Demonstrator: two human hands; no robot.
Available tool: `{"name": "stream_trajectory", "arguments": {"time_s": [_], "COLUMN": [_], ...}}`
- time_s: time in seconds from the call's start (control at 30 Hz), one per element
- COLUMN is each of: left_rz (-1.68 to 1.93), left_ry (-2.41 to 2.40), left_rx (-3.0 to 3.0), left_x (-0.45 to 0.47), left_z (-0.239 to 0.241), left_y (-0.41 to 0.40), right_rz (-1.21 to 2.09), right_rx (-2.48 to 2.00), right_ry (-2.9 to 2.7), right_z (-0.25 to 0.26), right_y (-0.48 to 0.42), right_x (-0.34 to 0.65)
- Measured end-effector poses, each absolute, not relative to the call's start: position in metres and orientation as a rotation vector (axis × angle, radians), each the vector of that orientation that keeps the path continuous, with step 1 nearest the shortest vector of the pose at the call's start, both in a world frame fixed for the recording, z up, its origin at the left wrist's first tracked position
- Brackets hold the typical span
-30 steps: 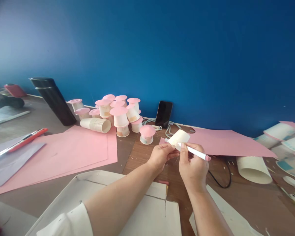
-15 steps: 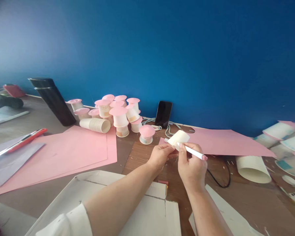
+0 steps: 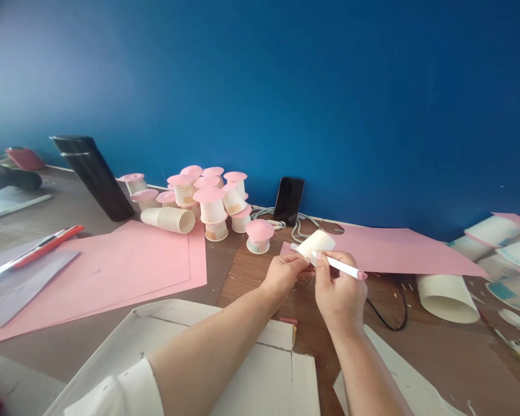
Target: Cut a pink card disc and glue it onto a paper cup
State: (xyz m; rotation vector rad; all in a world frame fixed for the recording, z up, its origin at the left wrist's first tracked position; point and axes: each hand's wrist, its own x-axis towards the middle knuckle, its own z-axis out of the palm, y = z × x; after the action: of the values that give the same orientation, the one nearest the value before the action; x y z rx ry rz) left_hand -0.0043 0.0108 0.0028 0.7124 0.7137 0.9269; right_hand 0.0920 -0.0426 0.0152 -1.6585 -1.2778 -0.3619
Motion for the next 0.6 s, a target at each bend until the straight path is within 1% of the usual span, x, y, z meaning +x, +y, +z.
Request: {"name": "stream_trajectory", "arguments": {"time_s": [0.6], "left_rz": [0.895], "left_ry": [0.767], "left_rx": [0.819], "left_x": [-0.0066], "left_z": [0.0022], "left_y": [0.0101], "right_rz": [-0.396], "right_rx": [-1.677], "right_ry": [-1.256], "right_z": [0.0148], "right_y": [-0.0408], "right_x": [0.0927]}}
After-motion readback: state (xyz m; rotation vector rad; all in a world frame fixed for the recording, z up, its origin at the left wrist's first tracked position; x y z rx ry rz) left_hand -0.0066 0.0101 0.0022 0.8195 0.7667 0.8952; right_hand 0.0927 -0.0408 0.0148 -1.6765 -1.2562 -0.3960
